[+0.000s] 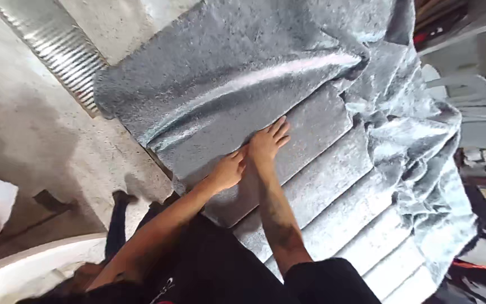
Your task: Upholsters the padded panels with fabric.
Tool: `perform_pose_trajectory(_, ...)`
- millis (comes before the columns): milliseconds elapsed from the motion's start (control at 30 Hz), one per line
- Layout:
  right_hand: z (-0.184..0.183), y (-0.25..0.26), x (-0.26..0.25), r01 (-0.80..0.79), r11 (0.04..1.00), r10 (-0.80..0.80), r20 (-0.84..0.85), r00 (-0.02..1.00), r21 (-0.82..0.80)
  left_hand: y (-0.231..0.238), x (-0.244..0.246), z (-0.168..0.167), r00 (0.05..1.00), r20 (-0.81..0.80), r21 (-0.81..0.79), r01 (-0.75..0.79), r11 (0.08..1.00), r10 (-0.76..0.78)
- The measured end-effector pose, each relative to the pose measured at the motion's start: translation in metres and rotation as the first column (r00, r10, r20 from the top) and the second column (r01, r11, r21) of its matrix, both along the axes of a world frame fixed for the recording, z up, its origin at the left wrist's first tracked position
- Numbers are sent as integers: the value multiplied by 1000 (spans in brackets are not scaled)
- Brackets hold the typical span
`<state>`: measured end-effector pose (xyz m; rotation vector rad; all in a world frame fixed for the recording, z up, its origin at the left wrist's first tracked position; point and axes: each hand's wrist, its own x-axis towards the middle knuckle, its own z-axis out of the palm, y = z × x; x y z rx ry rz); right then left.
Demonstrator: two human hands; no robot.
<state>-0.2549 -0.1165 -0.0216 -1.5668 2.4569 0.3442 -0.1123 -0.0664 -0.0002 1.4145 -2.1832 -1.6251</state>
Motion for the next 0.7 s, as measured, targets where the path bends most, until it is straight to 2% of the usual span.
perform_pose_trajectory(67, -12, 1, -12, 3, 999, -3, 5, 1000, -52, 41, 22, 4, 997, 73, -90, 0, 996, 6)
perform_pose_trajectory(167, -29, -74, -91, -33, 984, 16, -93, 996, -177, 73, 56, -3, 995, 90, -270, -24, 963, 50)
perform_pose_trajectory(233, -30, -131, -157, -74, 994, 64, -125, 990, -83, 85, 74, -9, 996, 62, -296, -47, 954, 68)
perform_pose_trajectory(300, -21, -164, -212, -114, 989, 121, -68, 990, 93, 92, 82, -8, 996, 56, -274, -53, 960, 71)
perform_pose_trajectory(333, -17, -175, -225, -101, 984, 108, -42, 993, 144, 91, 80, -6, 995, 65, -262, -59, 963, 79)
perform_pose_trajectory(367, -12, -182, -226, -70, 989, 76, -41, 996, 129, 84, 75, -4, 994, 72, -250, -59, 966, 79)
perform_pose_trajectory(400, -10, -175, -216, -26, 999, 28, -47, 998, 47, 75, 72, -4, 996, 66, -226, -38, 973, 54)
perform_pose_trajectory(467, -10, -124, -177, 13, 982, -16, -13, 1000, -187, 65, 64, -2, 1000, 3, -175, 8, 985, -7)
perform_pose_trajectory(533, -5, -72, -127, -124, 939, 142, 33, 989, -322, 38, 46, -5, 998, -29, -149, 58, 987, -63)
perform_pose_trajectory(600, -9, -22, -92, -330, 868, 381, 70, 922, -372, 13, 17, -8, 998, -23, -139, 48, 989, -52)
perform_pose_trajectory(633, -13, -3, -87, -411, 833, 475, 99, 874, -371, 4, -1, -10, 999, -11, -142, 36, 989, -38)
perform_pose_trajectory(700, -14, -8, -106, -528, 772, 597, 118, 794, -355, -24, -45, -17, 1000, 9, -171, 25, 985, -23)
